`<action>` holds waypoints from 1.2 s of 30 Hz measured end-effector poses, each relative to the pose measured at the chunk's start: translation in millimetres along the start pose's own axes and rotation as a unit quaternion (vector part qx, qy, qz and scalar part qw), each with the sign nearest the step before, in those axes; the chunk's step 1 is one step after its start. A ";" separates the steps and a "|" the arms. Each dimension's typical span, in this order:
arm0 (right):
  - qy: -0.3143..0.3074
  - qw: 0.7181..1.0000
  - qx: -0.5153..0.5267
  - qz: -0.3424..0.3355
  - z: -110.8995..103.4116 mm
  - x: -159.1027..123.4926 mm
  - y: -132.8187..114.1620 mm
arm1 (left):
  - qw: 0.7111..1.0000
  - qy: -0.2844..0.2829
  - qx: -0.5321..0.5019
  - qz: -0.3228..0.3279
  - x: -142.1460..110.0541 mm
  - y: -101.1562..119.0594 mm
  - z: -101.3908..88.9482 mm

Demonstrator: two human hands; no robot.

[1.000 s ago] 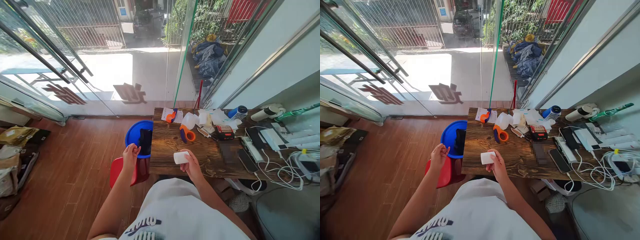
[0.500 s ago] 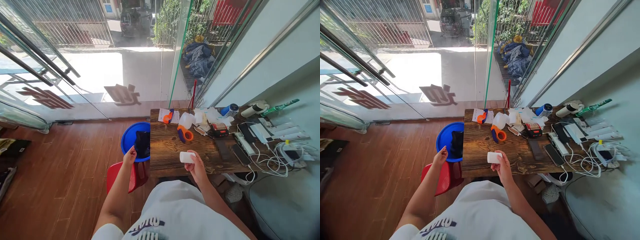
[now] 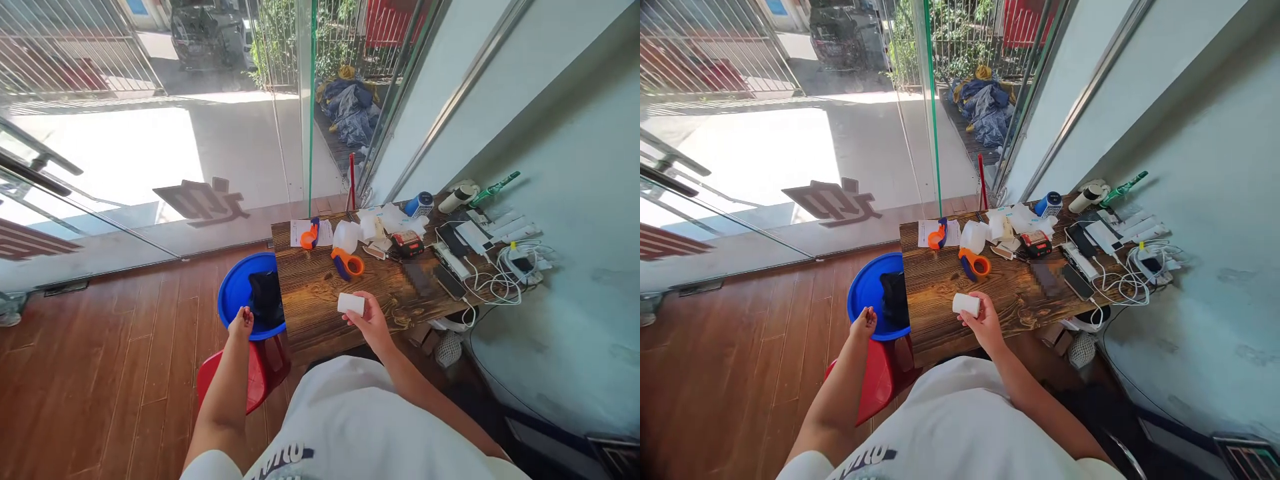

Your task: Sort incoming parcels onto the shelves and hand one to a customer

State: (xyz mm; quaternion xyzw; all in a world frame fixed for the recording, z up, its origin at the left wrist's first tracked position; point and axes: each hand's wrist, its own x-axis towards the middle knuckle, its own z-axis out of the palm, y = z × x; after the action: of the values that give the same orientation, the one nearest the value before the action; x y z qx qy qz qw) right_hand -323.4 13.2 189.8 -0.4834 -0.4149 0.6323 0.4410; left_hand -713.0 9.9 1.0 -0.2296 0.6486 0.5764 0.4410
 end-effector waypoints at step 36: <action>0.004 1.000 -0.025 0.002 -14.6 15.9 6.0 | 0.991 0.034 0.126 -0.015 -4.5 -0.3 36.5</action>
State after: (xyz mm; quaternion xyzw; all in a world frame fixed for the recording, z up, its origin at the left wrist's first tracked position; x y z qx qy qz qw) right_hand -312.4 28.3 177.4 -0.4976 -0.4275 0.6206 0.4295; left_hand -699.3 43.5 6.6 -0.2015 0.7267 0.4755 0.4530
